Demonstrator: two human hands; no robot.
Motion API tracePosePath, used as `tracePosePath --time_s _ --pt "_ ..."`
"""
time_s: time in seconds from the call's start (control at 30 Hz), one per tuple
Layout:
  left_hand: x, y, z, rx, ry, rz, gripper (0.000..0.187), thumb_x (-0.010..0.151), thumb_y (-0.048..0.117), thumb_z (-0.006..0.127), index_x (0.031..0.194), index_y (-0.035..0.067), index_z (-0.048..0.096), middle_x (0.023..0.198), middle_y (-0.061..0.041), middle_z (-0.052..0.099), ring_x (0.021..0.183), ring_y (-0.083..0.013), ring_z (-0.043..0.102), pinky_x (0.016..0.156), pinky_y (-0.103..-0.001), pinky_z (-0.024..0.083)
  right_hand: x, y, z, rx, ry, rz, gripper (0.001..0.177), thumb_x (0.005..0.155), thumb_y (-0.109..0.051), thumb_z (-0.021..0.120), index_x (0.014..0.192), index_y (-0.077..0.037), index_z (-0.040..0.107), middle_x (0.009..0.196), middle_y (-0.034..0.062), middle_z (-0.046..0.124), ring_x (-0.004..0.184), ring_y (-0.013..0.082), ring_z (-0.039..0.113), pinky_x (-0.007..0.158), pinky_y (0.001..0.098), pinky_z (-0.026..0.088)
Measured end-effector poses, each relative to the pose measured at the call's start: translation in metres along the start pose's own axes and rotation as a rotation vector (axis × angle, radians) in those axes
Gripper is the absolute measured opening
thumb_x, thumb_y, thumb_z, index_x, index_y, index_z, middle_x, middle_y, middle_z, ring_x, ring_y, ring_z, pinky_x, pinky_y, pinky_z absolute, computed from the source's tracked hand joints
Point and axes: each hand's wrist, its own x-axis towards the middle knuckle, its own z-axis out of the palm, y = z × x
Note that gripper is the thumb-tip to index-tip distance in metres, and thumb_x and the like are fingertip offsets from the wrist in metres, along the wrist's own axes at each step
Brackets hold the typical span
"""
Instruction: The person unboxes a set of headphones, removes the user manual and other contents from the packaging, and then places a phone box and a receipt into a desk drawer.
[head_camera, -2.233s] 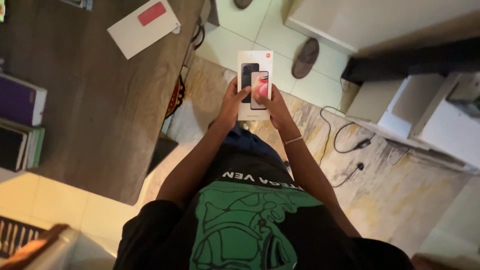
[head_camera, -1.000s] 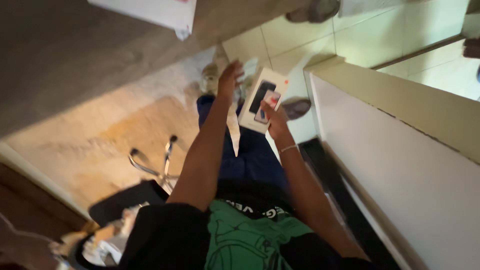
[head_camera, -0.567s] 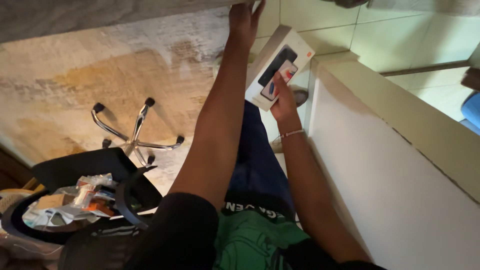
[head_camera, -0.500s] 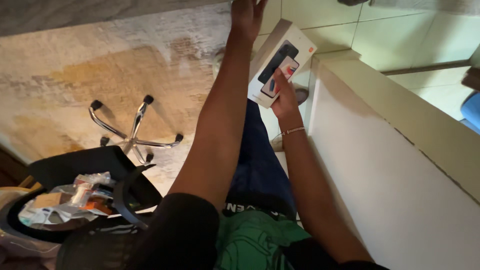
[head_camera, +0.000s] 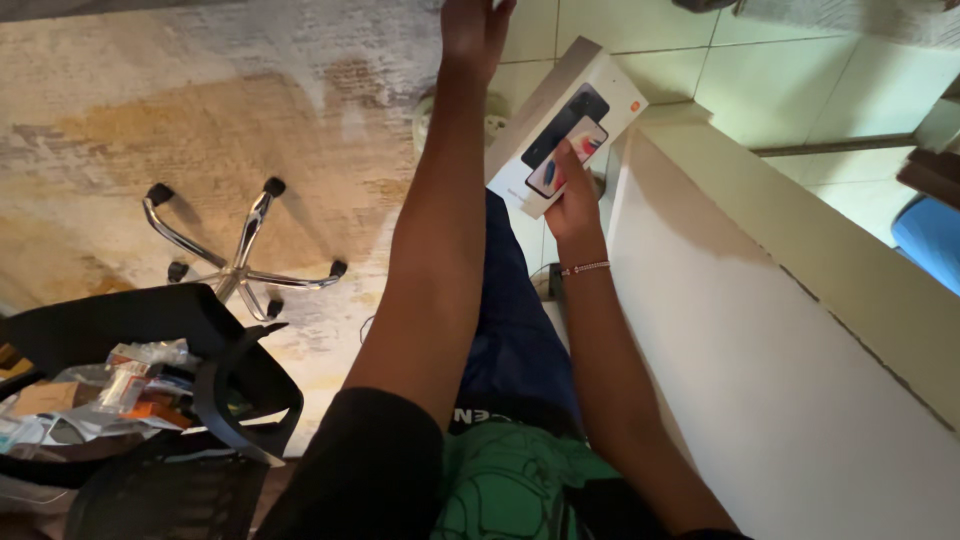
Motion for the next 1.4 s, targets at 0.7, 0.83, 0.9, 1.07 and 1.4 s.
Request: tracePosePath --time_s 0.7,0.83,0.9,1.07,1.4 --pt "-0.184 -0.022 -0.066 0.181 0.148 -0.215 0.025 0.095 0.018 0.064 0.118 0.018 0.052 0.11 -0.003 0.06 0.109 -0.0239 0.064 0.086 -0.041 0.053 -0.039 -0.05 0.04 -0.059 -0.014 -0.057 0.052 0.098 -0.023 0.076 0.139 0.0 0.054 0.132 0.0086 0.065 0.126 0.0228 0.061 0.112 0.0412 0.05" --pt "-0.21 -0.018 -0.054 0.627 0.167 -0.442 0.043 0.101 0.035 0.057 0.135 0.008 0.056 0.119 -0.012 0.065 0.107 -0.0239 0.065 0.093 -0.038 0.055 -0.034 -0.042 0.045 0.016 -0.01 -0.038 0.05 0.098 -0.024 0.075 0.138 -0.003 0.054 0.132 0.0078 0.065 0.127 0.0224 0.061 0.113 0.0414 0.05" --pt "-0.23 -0.02 -0.05 0.674 0.073 -0.53 0.058 0.104 0.044 0.049 0.141 0.0 0.059 0.122 -0.018 0.07 0.105 -0.0271 0.069 0.093 -0.038 0.056 -0.032 -0.038 0.048 0.045 -0.015 -0.037 0.05 0.098 -0.025 0.074 0.139 -0.003 0.054 0.133 0.0074 0.065 0.127 0.0213 0.061 0.113 0.0401 0.051" --pt "-0.265 -0.002 -0.02 0.532 0.025 -0.191 0.064 0.102 0.041 0.055 0.15 -0.001 0.046 0.134 -0.017 0.064 0.118 -0.0246 0.063 0.101 -0.037 0.051 -0.027 -0.012 0.019 0.052 -0.061 -0.036 0.035 0.107 -0.02 0.072 0.133 -0.005 0.054 0.123 0.0059 0.062 0.116 0.0187 0.06 0.103 0.0373 0.051" --pt "-0.259 0.09 0.032 0.735 0.079 0.023 0.065 0.088 0.019 0.079 0.142 -0.002 0.053 0.122 -0.015 0.07 0.111 -0.0233 0.068 0.099 -0.037 0.055 -0.036 -0.024 0.051 -0.079 -0.166 -0.088 0.052 0.1 -0.028 0.068 0.142 -0.011 0.042 0.132 0.0074 0.06 0.119 0.0232 0.064 0.1 0.0433 0.061"
